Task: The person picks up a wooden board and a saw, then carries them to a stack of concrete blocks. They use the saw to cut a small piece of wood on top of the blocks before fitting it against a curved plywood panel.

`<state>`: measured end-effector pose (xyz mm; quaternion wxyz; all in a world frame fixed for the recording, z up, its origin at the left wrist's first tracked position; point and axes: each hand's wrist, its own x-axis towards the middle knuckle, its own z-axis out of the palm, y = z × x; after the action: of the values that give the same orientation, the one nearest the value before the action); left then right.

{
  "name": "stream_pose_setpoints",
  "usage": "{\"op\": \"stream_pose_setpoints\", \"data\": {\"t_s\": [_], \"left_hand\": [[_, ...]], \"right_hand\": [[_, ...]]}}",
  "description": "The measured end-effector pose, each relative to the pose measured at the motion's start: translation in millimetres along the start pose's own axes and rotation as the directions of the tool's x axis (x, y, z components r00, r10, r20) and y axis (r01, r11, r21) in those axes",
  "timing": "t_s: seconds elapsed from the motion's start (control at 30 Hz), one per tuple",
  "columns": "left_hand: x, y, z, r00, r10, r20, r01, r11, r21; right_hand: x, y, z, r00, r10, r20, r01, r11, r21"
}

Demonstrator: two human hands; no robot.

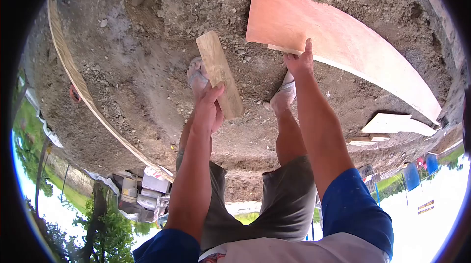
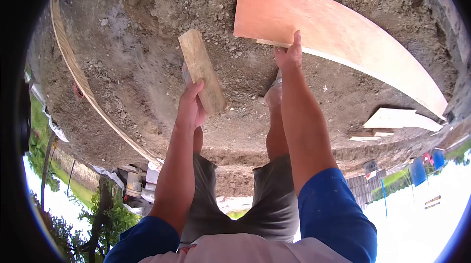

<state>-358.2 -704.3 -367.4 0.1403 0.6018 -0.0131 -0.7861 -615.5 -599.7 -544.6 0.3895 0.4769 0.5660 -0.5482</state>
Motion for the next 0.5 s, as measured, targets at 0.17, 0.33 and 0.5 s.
{"op": "stream_pose_setpoints", "data": {"t_s": [0.17,0.33,0.5], "left_hand": [[0,0,-13,0.989,-0.123,0.080,0.123,0.992,0.011],[12,-9,-23,0.999,-0.016,-0.046,0.026,0.973,0.229],[13,-10,-21,0.994,0.043,-0.101,0.006,0.901,0.435]], "right_hand": [[22,5,8,0.987,-0.152,0.050,0.153,0.988,-0.004],[26,7,-12,0.985,-0.162,0.067,0.162,0.987,0.007],[-19,15,-39,0.964,-0.209,0.167,0.208,0.978,0.020]]}}
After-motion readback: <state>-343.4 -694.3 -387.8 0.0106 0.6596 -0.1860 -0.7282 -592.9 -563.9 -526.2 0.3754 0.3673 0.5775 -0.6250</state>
